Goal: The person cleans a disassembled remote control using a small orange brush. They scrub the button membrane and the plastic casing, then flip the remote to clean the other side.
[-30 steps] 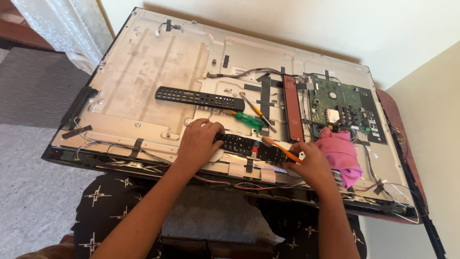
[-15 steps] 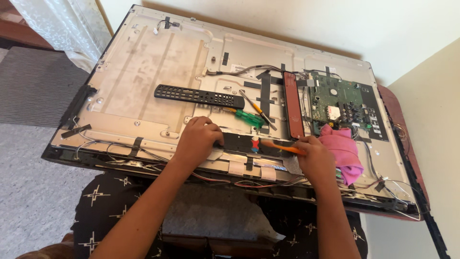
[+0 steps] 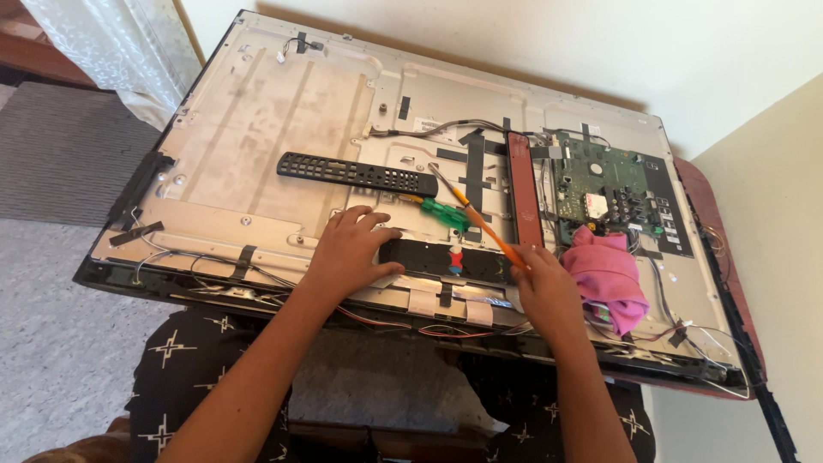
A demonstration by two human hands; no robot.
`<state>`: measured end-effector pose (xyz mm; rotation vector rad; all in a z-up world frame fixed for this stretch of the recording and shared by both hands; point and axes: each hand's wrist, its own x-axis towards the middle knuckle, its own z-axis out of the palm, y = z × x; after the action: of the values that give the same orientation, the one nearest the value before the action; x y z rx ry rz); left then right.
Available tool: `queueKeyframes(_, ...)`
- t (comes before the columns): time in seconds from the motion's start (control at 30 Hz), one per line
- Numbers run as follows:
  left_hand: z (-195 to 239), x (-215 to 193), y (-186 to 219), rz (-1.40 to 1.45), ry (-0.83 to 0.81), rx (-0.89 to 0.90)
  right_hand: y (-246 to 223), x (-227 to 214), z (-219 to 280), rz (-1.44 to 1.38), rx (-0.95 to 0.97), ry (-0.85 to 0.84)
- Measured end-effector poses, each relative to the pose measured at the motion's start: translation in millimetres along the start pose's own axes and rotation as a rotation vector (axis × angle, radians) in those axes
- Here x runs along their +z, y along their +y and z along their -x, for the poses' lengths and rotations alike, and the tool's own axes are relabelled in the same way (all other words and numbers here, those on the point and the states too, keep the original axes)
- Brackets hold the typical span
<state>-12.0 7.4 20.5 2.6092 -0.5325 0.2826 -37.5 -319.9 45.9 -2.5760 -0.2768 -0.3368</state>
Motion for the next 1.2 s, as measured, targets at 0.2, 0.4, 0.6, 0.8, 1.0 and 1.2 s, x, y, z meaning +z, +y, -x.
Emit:
queueKeyframes(0.2,2,5,-3,-0.012,0.023,0.032,1,-6,-8,0.048,0.152,-0.065)
queueKeyframes(0.4,2,9,-4,0.017,0.013,0.003,9,-7,0,0.126,0.11,-0.125)
queueKeyframes(0.6,0,11,-6,0.031,-0.01,-0.032,17,-6,3,0.118,0.04,-0.051)
queueKeyframes(0.8,0,11,-10,0.049,-0.044,-0.084,-23,17,5,-0.098,0.073,-0.223)
queueKeyframes(1.0,0,6,-11,0.071,-0.078,-0.14,-59,21,12,0.128,0.001,-0.362)
queueKeyframes(1.2,-2,4,-16,0.069,-0.072,-0.147,-51,2,5,0.104,-0.053,-0.241)
